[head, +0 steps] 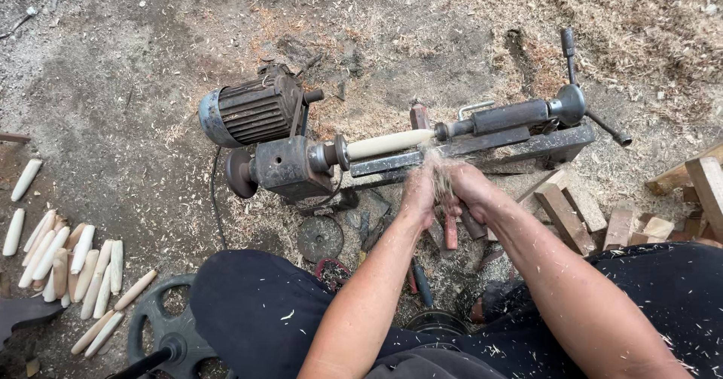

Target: The person shapes a cylindrical wooden piece mounted on a lathe using a chisel. They smooth the surface, remove shavings, and then remove the finished piece before mounting a new rectangular block of wood onto the lathe.

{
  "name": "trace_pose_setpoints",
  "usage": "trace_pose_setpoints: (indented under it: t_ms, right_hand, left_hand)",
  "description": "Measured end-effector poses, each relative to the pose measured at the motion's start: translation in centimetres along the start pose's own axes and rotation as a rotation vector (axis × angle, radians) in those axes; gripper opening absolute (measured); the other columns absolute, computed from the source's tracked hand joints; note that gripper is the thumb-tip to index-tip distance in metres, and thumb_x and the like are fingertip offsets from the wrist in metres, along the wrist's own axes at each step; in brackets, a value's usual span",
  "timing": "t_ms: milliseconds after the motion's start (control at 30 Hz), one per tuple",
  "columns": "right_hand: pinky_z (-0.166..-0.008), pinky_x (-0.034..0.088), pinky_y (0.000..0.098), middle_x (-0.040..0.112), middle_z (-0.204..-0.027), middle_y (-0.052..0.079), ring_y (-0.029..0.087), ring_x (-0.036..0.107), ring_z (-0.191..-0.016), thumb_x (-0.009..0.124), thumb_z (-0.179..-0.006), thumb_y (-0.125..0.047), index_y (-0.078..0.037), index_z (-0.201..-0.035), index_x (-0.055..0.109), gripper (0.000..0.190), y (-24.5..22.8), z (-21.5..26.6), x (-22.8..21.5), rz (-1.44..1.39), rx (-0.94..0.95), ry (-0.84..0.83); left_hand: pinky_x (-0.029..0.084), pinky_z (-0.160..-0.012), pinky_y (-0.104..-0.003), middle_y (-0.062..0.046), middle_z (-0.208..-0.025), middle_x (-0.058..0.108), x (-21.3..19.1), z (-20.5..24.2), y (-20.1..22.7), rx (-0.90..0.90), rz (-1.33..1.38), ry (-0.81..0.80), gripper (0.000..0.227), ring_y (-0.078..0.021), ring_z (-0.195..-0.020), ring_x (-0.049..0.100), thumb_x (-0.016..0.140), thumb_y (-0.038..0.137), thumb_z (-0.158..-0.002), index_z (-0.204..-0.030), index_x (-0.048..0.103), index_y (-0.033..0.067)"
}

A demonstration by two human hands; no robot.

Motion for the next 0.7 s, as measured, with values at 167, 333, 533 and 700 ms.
trace_pose_setpoints:
  t_ms: [167, 333, 533, 700]
  right_hand:
    - [-0.043, 0.038, 0.0250, 0.062, -0.078, -0.002, 0.009, 0.053, -0.063, 0.048, -0.102, -0.036, -0.009, -0.105, 0.066, 0.032, 0.0, 0.5, 1.8, -0.037, -0.111, -0.047]
    - [-0.044, 0.040, 0.0256, 0.059, -0.080, 0.000, 0.010, 0.049, -0.059, 0.050, -0.106, -0.038, -0.009, -0.109, 0.063, 0.032, 1.0, 0.7, 3.1, -0.092, -0.021, -0.021]
    - [-0.045, 0.048, 0.0302, 0.063, -0.079, 0.005, 0.013, 0.057, -0.056, 0.048, -0.106, -0.028, -0.002, -0.111, 0.061, 0.030, 2.1, -0.6, 4.9, -0.207, -0.063, -0.060]
    - [-0.037, 0.037, 0.0287, 0.057, -0.073, 0.004, 0.012, 0.046, -0.048, 0.045, -0.107, -0.037, -0.006, -0.112, 0.064, 0.037, 2.0, -0.5, 6.2, -0.067, -0.085, -0.045]
  left_hand:
    - [0.055, -0.086, -0.051, -0.008, -0.099, 0.065, -1.9, -1.6, -1.2, 0.022, 0.031, 0.021, 0.048, -0.0227, -0.098, 0.063, 0.047, 0.053, -0.107, -0.102, 0.062, 0.0070]
    - [0.052, -0.066, -0.042, -0.006, -0.087, 0.066, -3.3, -0.9, -1.1, -0.016, -0.014, 0.035, 0.048, -0.0187, -0.081, 0.063, 0.046, 0.054, -0.105, -0.102, 0.064, 0.0092]
    - [0.046, -0.036, -0.032, -0.002, -0.067, 0.058, -4.6, -0.3, -0.3, -0.006, 0.093, 0.012, 0.053, -0.0151, -0.046, 0.054, 0.051, 0.052, -0.111, -0.104, 0.059, 0.0005]
    - [0.047, -0.040, -0.034, -0.005, -0.069, 0.064, -6.2, -0.9, -1.7, -0.301, 0.180, 0.040, 0.050, -0.0171, -0.050, 0.060, 0.045, 0.061, -0.100, -0.103, 0.062, 0.0146]
Point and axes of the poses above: each hand's wrist, its own z-axis away from the middle knuckle, its own x-axis out of the palm, y = z × x, the point moved 4 cm from there along -z, towards the middle knuckle
